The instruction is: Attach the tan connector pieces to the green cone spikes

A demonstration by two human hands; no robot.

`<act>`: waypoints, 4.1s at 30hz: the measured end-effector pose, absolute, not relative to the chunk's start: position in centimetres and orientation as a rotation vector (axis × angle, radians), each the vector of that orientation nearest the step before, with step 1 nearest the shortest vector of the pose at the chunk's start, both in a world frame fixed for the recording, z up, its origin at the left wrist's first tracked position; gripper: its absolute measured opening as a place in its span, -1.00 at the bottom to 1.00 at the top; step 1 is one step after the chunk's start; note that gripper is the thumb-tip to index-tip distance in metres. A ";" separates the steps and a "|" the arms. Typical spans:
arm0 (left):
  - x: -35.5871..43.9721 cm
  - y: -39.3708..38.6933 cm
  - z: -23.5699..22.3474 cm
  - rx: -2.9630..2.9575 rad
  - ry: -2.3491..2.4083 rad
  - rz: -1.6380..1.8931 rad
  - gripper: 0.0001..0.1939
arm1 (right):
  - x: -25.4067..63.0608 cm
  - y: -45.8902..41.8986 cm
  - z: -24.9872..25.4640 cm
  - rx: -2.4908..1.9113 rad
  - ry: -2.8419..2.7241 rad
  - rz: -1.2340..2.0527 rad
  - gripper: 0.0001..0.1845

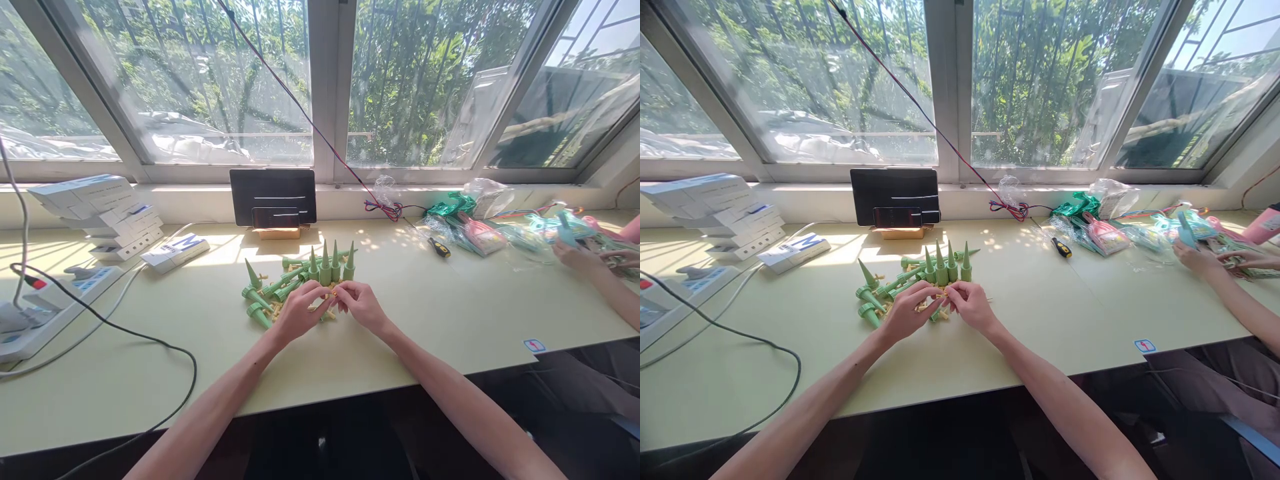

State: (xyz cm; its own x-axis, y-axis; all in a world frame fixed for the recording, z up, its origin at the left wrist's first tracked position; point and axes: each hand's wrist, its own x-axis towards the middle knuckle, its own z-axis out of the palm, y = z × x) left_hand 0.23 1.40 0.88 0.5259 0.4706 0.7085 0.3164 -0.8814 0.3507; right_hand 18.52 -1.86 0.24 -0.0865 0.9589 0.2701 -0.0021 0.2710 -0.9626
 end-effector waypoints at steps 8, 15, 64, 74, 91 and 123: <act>0.2 1.5 0.7 2.578 0.675 1.275 -0.90 | 18.5 -1.9 0.2 -0.973 -1.383 1.071 -0.65; 0.2 1.6 0.6 2.574 0.687 1.293 -0.88 | 18.5 -1.9 0.5 -0.980 -1.358 1.080 -0.64; 0.0 1.8 0.8 2.567 0.982 0.932 -0.81 | 18.8 -1.7 0.5 -1.055 -1.201 0.895 -0.66; 0.0 1.5 1.1 2.618 0.965 0.820 -0.78 | 18.8 -1.9 0.4 -1.056 -1.234 0.883 -0.67; -0.1 1.3 0.9 2.680 0.917 0.754 -0.74 | 18.6 -2.0 0.4 -1.041 -1.284 0.853 -0.68; 0.6 1.3 1.5 2.132 1.141 1.558 -0.75 | 18.2 -2.8 0.9 -1.035 -1.436 0.716 -0.77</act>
State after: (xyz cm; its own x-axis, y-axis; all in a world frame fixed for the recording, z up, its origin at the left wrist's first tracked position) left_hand 0.62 1.28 1.50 0.1141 0.7195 0.6851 0.4361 -0.6559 0.6161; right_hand 18.18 -2.83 0.90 0.0591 0.8969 0.4383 0.1895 0.4210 -0.8871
